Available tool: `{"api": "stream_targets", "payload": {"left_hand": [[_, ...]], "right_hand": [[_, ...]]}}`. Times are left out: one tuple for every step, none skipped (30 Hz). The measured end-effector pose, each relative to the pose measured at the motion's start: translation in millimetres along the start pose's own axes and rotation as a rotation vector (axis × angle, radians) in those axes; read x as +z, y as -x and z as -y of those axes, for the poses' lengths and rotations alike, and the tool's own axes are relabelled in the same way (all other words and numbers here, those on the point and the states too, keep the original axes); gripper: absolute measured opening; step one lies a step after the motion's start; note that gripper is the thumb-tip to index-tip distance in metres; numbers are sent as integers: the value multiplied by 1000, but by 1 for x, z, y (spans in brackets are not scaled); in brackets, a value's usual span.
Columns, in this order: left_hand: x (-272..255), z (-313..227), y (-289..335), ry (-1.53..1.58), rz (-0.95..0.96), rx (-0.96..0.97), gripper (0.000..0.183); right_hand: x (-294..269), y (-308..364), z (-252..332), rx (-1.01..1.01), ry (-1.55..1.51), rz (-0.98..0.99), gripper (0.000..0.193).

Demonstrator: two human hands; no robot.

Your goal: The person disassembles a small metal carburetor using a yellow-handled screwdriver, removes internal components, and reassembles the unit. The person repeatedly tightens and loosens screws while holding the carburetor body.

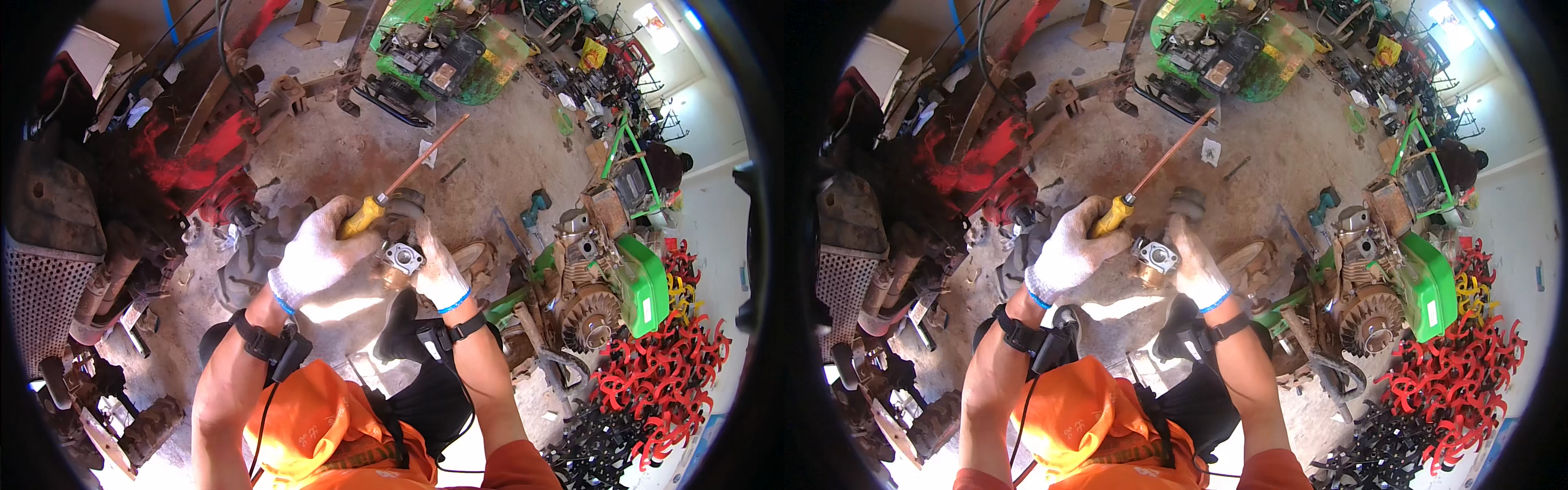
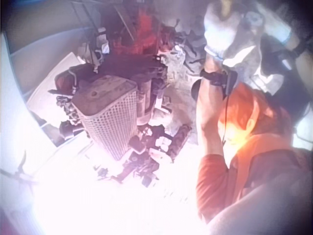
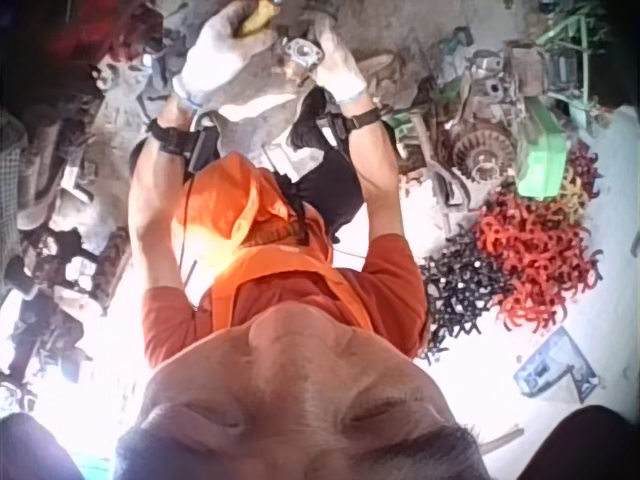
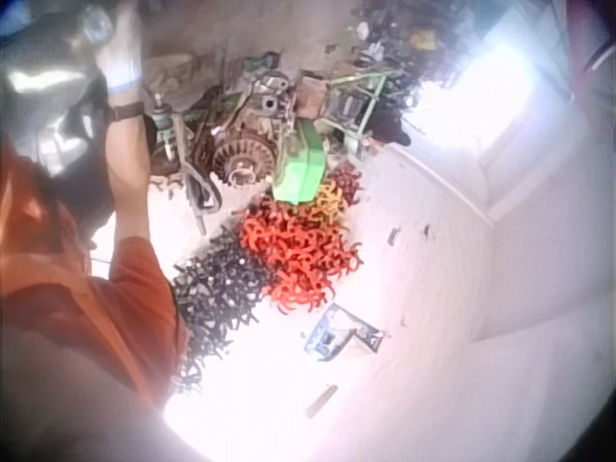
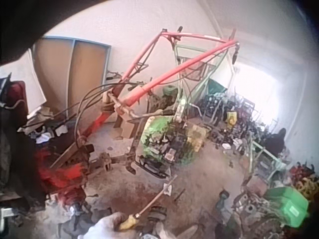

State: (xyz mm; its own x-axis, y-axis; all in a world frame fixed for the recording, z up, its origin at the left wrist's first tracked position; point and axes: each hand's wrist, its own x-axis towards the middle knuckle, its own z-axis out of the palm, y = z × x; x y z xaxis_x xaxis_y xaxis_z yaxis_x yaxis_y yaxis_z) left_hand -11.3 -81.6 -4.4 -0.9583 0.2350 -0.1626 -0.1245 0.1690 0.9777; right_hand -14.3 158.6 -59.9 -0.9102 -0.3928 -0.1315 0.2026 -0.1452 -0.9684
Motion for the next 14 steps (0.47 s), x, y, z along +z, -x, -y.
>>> {"api": "stream_targets", "payload": {"left_hand": [[1, 0, 0, -7, -3, 20, 31], [0, 0, 1, -22, -2, 22, 33], [0, -1, 0, -39, -6, 54, 35], [0, -1, 0, -15, -10, 11, 39], [-1, 0, 2, 8, -19, -1, 43], [-2, 1, 3, 31, -30, -13, 48], [-2, 3, 2, 20, -42, 2, 48], [-2, 5, 1, 10, -55, 15, 49], [0, 8, -1, -24, -72, -4, 49], [2, 11, -3, 26, -72, -35, 50], [5, 14, -7, 84, -75, -10, 47], [12, 16, -11, 113, -81, -17, 45], [21, 18, -14, 143, -87, -25, 43], [21, 19, -15, 139, -86, -24, 43]], "right_hand": [[-1, -1, -1, 53, -108, -21, 62], [-7, 0, 0, 22, -19, -6, 60], [-13, -2, -1, -58, 6, 18, 58], [-19, -4, -2, -139, 29, 41, 57], [-25, -7, -3, -219, 50, 62, 59], [-36, -8, 2, -106, -73, 7, 64], [-42, -9, 4, -80, -141, -25, 62], [-47, -9, 6, -57, -210, -58, 60], [-50, -9, 7, -123, -224, -70, 52], [-50, -9, 8, -189, -239, -79, 50], [-49, -11, 8, -243, -347, -56, 51], [-48, -13, 7, -271, -330, -82, 53], [-45, -16, 5, -286, -407, -77, 53], [-41, -20, 1, -302, -492, -70, 53]]}}
